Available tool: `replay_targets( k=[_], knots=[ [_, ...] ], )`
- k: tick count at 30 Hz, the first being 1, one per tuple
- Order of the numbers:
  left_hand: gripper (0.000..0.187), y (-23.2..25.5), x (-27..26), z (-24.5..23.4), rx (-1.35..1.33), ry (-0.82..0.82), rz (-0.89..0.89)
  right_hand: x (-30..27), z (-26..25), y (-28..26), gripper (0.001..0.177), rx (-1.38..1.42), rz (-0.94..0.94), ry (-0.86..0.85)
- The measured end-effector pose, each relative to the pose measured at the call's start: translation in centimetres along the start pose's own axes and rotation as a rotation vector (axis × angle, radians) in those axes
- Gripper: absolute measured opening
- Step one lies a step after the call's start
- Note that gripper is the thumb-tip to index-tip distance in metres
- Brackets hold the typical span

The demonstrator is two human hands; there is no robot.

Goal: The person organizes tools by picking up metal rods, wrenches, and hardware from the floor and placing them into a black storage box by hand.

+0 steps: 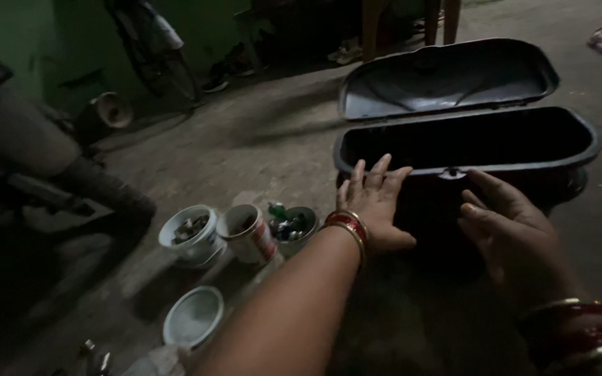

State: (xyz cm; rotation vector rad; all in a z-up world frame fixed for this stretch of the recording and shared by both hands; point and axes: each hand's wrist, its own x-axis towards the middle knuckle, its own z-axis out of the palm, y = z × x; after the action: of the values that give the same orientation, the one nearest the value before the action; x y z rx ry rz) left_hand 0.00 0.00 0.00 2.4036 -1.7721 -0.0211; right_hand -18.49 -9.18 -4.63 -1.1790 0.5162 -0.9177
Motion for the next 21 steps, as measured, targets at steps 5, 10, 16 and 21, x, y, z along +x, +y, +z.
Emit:
replay_targets(
  k=[5,10,16,21],
  knots=[
    [0.115,-1.7,-6.3,-0.2,0.024,0.010,-0.031,-2.1,2.0,-0.1,0.069,-0.207,0.102,-0.104],
    [0.116,-3.6,-13.4,-1.3,0.074,-0.036,-0.109,-3.9,4.5,1.8,0.069,-0.357,0.087,-0.252],
    [0.107,-8.7,-24.3,-2.8,0.027,0.048,-0.171,-7.4,8.6,4.8,0.067,-0.652,-0.201,-0.465],
    [0.103,-16.5,-33.0,-6.4,0.030,-0.165,-0.326,-12.6,15.1,5.6,0.062,-0.741,0.215,-0.554]
  ],
)
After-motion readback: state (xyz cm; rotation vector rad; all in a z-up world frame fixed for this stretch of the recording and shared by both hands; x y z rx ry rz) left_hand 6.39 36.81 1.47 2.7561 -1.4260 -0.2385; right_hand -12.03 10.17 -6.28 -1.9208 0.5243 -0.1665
